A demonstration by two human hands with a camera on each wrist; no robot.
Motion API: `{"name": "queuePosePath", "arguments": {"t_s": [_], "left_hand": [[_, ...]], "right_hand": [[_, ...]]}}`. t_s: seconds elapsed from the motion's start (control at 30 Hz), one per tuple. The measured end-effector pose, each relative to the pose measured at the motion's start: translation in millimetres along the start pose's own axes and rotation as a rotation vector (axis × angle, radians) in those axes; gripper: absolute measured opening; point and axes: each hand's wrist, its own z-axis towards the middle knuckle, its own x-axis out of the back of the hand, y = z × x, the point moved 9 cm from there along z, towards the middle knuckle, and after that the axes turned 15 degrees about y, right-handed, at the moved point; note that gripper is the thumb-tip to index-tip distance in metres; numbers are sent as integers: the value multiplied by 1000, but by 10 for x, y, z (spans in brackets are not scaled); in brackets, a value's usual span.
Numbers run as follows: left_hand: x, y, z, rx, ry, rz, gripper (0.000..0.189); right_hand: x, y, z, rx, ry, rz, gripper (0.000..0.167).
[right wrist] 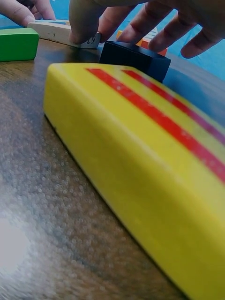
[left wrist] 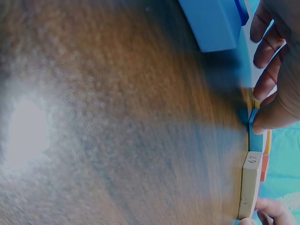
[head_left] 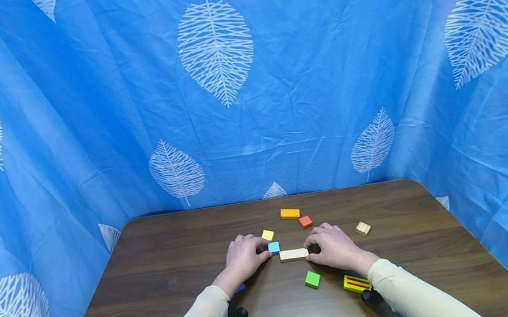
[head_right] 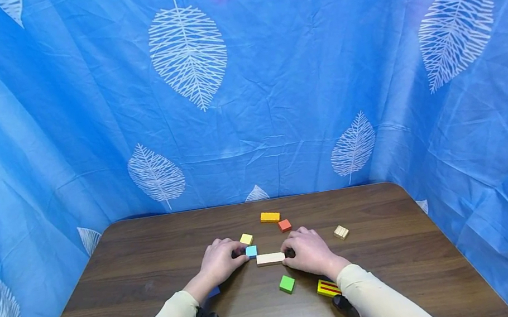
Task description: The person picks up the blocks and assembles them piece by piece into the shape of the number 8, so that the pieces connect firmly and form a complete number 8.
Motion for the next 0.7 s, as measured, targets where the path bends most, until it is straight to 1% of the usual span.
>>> {"name": "queuePosePath", "arguments": {"t_s": [0.27, 0.4, 0.47, 0.57, 0.67, 0.7], "left_hand": [[19, 9, -7, -1, 5, -1, 29], [35, -14, -15, 1, 11, -15, 30], [61, -30, -16, -5, 20, -26, 30], [110, -74, -15, 3, 22, -41, 30], [189, -142, -4, 16, 29, -59, 29], [215, -174, -2, 29, 29, -64, 29]], "right_hand": [[-15, 16, -8, -6, 3, -1, 18], [-27, 28, -2, -1, 11, 2, 19], [-32, 32, -1, 1, 14, 3, 19], [-37, 37, 2, 0, 14, 0, 19], [-35, 39, 5, -1, 16, 1, 19], [-37, 41, 8, 0, 16, -2, 20]]}}
